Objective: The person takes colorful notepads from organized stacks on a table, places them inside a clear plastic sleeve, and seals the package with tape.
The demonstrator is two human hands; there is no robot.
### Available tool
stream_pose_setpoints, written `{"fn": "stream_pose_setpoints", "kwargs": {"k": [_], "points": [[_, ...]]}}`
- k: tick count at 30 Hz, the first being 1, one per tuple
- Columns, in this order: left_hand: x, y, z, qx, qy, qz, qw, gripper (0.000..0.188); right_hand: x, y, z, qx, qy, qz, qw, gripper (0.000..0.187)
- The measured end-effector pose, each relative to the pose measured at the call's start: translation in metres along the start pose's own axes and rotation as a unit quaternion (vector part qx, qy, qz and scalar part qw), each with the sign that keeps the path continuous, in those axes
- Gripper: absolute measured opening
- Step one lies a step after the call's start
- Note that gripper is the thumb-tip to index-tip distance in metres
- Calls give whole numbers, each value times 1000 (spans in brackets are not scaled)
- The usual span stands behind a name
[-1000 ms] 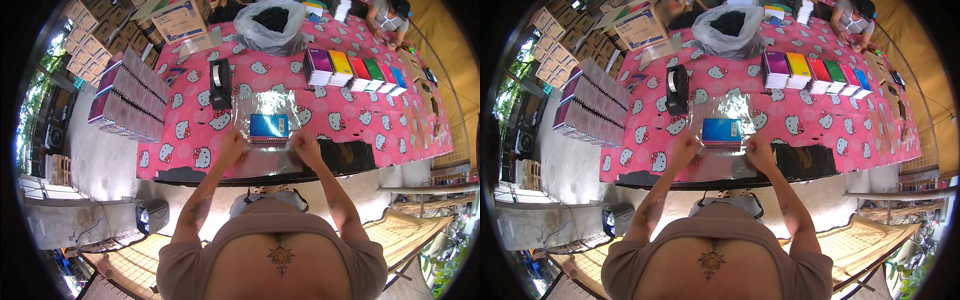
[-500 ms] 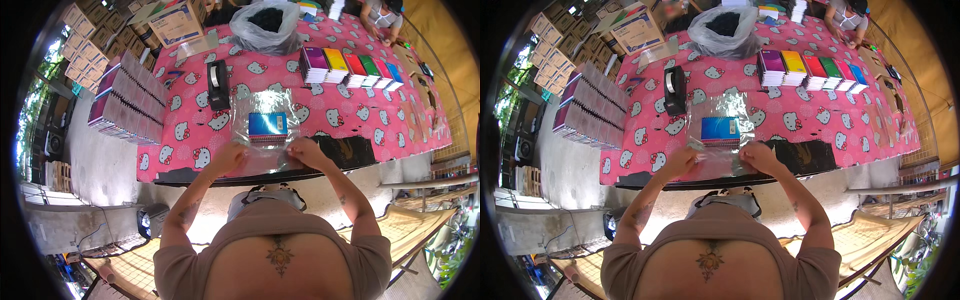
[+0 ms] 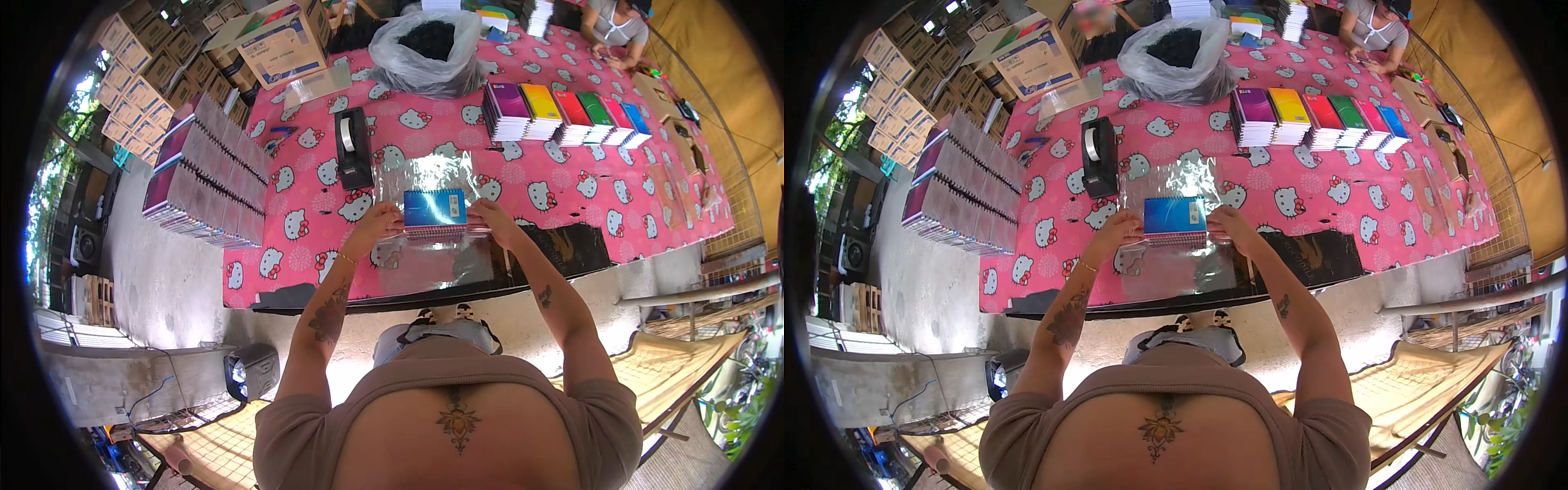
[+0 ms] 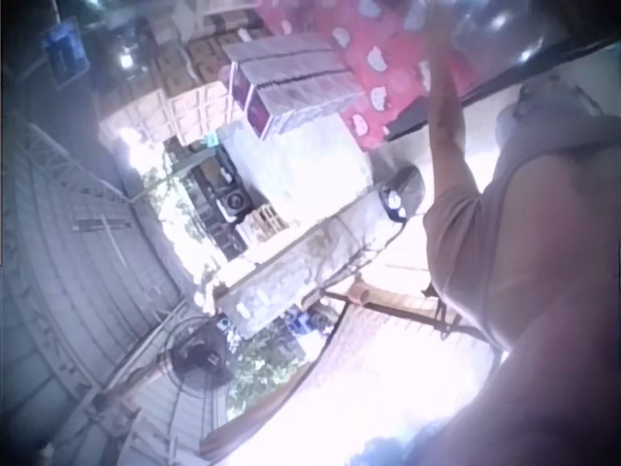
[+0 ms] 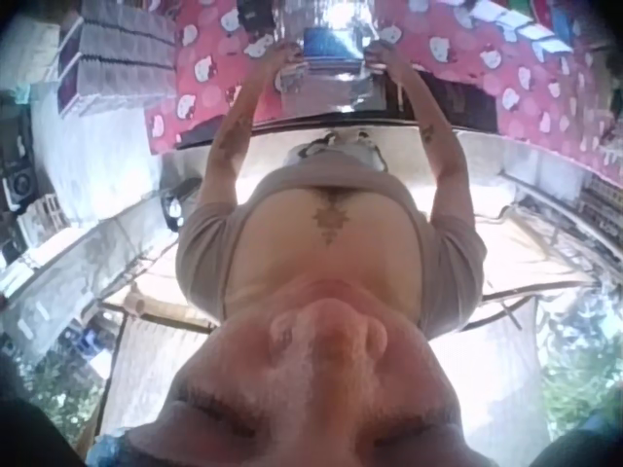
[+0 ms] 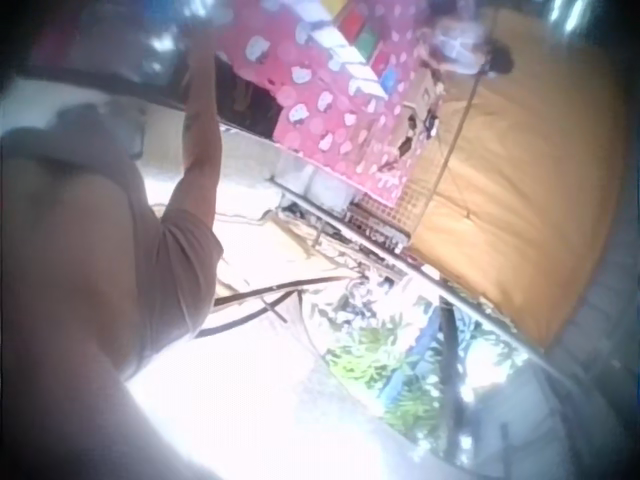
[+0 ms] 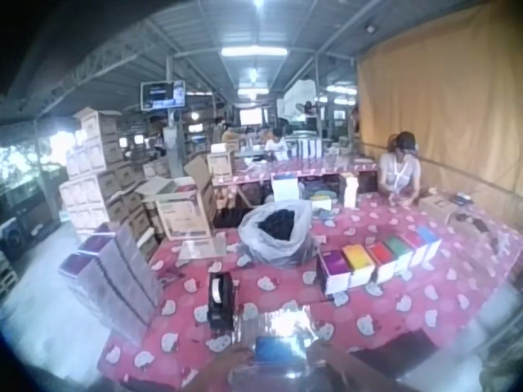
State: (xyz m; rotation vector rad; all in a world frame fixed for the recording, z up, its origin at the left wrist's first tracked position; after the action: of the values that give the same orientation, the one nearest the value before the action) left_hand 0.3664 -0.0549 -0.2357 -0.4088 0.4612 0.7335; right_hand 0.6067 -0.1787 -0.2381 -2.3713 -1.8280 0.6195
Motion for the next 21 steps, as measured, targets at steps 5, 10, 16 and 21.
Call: {"fn": "stream_pose_setpoints", "kwargs": {"k": [5, 10, 16, 21], "points": [[-4, 11, -5, -75, -13, 10, 997, 17, 4, -17, -4, -15, 24, -40, 999, 17], [0, 13, 14, 8, -72, 67, 995, 14, -4, 14, -34, -220, 142, 167, 951, 18], [-3, 36, 50, 171, -180, 158, 956, 24, -69, -136, -42, -671, 398, 6, 626, 54], [-60, 25, 110, 357, -352, 502, 705, 45, -56, -135, -35, -673, 367, 31, 642, 57]]}}
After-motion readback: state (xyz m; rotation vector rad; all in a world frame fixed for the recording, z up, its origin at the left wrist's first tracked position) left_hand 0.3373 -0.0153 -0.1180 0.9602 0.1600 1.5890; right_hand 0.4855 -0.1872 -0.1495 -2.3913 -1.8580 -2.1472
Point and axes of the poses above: each hand's wrist, its own x-axis towards the middle knuckle, its own y-axis out of the back of the hand, z = x × y, the point moved 9 cm from there along x, towards the middle knuckle, and after that the axes turned 9 degrees about y, right-handed, at the moved point
